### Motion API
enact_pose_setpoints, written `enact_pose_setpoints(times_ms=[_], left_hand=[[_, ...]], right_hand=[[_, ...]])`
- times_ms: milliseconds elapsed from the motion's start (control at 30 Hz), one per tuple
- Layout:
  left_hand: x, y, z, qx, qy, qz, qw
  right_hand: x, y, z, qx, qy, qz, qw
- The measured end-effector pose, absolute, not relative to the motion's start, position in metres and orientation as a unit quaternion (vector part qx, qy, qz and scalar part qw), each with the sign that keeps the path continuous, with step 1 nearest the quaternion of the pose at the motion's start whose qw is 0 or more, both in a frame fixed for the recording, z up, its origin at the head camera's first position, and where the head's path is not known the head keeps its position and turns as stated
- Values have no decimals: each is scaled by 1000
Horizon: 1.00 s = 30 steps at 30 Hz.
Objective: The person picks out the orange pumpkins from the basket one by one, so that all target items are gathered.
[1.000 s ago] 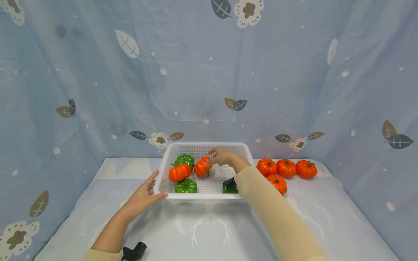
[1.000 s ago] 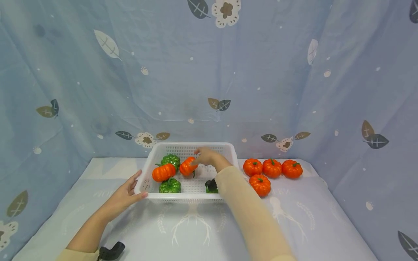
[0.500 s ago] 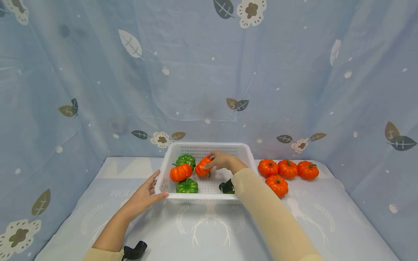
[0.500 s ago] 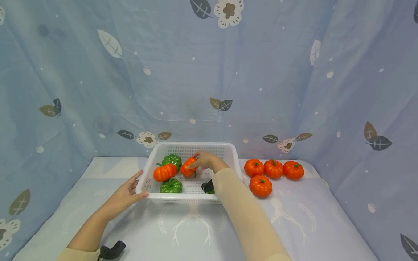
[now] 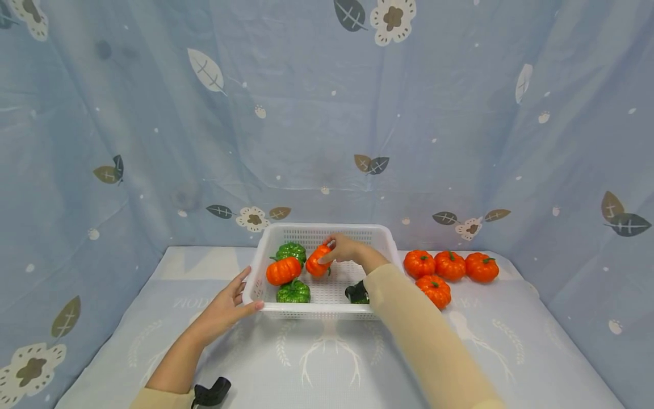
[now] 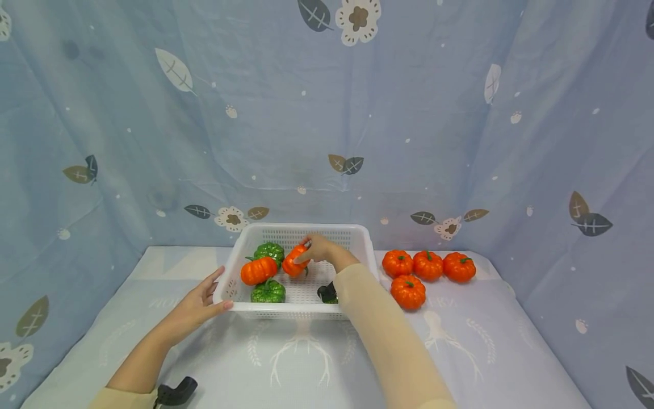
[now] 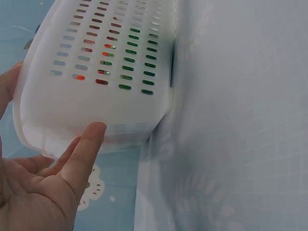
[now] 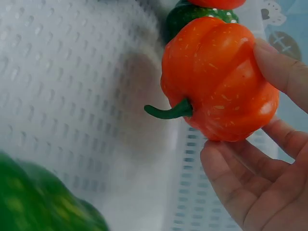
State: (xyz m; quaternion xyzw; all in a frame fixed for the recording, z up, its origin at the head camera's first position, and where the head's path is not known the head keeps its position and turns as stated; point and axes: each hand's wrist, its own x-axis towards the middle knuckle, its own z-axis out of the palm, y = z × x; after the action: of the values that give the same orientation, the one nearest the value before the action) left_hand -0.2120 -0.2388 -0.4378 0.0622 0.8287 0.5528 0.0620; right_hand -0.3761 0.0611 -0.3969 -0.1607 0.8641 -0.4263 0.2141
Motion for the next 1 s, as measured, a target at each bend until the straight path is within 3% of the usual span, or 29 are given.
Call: enact_pose_setpoints(times_ms=[267,533,1000], left_hand=[[-212,-238,-439,63,828,553,63],[-213,-238,-438,57,832,549,64],[-214,-239,-437,54,833,547,70]], right_hand=[[-368,79,-360,-198,890,-381,152],[-349,112,-319,-206,884,-393,149],[-304,179,-280,-213,907,-350,93]])
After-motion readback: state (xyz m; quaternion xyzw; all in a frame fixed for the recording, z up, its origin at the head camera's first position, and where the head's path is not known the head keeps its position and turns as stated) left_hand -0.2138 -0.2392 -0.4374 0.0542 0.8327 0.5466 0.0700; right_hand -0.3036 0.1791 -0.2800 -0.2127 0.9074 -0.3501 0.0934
